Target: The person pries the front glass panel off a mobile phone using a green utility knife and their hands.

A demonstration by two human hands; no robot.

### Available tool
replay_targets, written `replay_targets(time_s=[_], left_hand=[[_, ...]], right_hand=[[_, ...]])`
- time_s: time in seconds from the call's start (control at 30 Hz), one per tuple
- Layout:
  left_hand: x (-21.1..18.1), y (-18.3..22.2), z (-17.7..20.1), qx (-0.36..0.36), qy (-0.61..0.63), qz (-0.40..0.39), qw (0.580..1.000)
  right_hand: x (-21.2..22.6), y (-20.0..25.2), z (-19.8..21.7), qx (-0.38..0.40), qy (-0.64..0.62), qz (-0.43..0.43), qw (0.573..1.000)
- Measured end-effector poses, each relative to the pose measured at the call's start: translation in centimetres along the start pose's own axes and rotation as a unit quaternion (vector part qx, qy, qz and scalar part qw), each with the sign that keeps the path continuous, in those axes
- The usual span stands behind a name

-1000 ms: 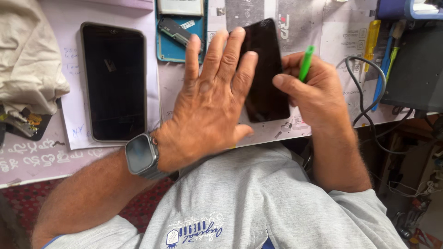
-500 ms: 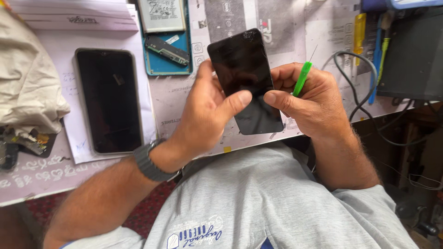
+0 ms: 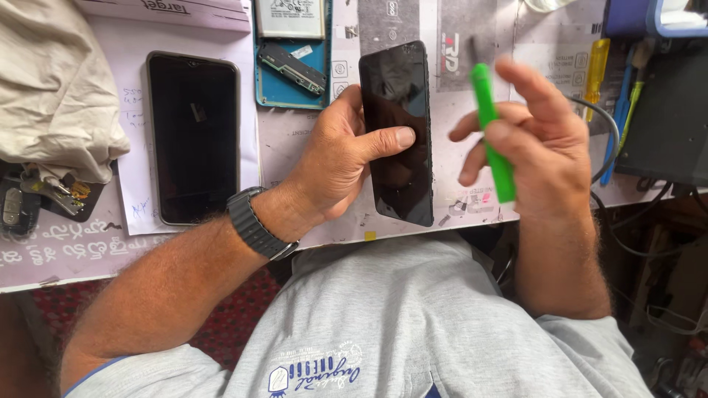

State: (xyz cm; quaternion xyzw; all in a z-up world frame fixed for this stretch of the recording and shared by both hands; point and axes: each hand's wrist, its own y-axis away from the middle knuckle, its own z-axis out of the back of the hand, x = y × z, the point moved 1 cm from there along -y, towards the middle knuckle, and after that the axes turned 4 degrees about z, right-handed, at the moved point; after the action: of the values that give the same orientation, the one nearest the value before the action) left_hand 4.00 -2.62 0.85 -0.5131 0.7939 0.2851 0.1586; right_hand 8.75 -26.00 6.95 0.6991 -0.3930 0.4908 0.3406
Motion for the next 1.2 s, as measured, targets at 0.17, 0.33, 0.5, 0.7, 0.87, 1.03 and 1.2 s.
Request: replay_targets(time_s=[0.17, 0.33, 0.5, 0.7, 0.87, 1.03, 1.2], left_hand=[[-0.3, -0.2, 0.2, -0.007, -0.016, -0.004, 1.000], [-0.1, 0.0, 0.3, -0.016, -0.026, 0.001, 1.000], [-0.3, 0.0, 0.2, -0.042, -0.035, -0.001, 0.998], [-0.7, 0.1, -0.1, -0.061, -0.057, 0.009, 0.996], [-0.8, 0.0, -0.2, -0.059, -0.065, 0.004, 0.996], [-0.8, 0.2, -0.5, -0.061, -0.060, -0.005, 0.996], [-0.6, 0.2, -0.5, -0.095, -0.084, 0.009, 0.992]], right_hand=[[-1.2, -1.2, 2.1, -0.003, -0.202, 0.046, 0.978], [-2.7, -0.2, 1.4, 0.040, -0.035, 0.216, 0.975], [-1.4, 0.5, -2.1, -0.001, 0.134, 0.247, 0.960], [-0.8, -0.1, -3.1, 0.008, 0.271, 0.252, 0.929], [-1.3, 0.1, -2.2, 0.024, 0.294, 0.269, 0.917], [-1.8, -0.6, -2.4, -0.024, 0.323, 0.277, 0.904], [-2.7, -1.6, -1.7, -0.046, 0.270, 0.251, 0.928]])
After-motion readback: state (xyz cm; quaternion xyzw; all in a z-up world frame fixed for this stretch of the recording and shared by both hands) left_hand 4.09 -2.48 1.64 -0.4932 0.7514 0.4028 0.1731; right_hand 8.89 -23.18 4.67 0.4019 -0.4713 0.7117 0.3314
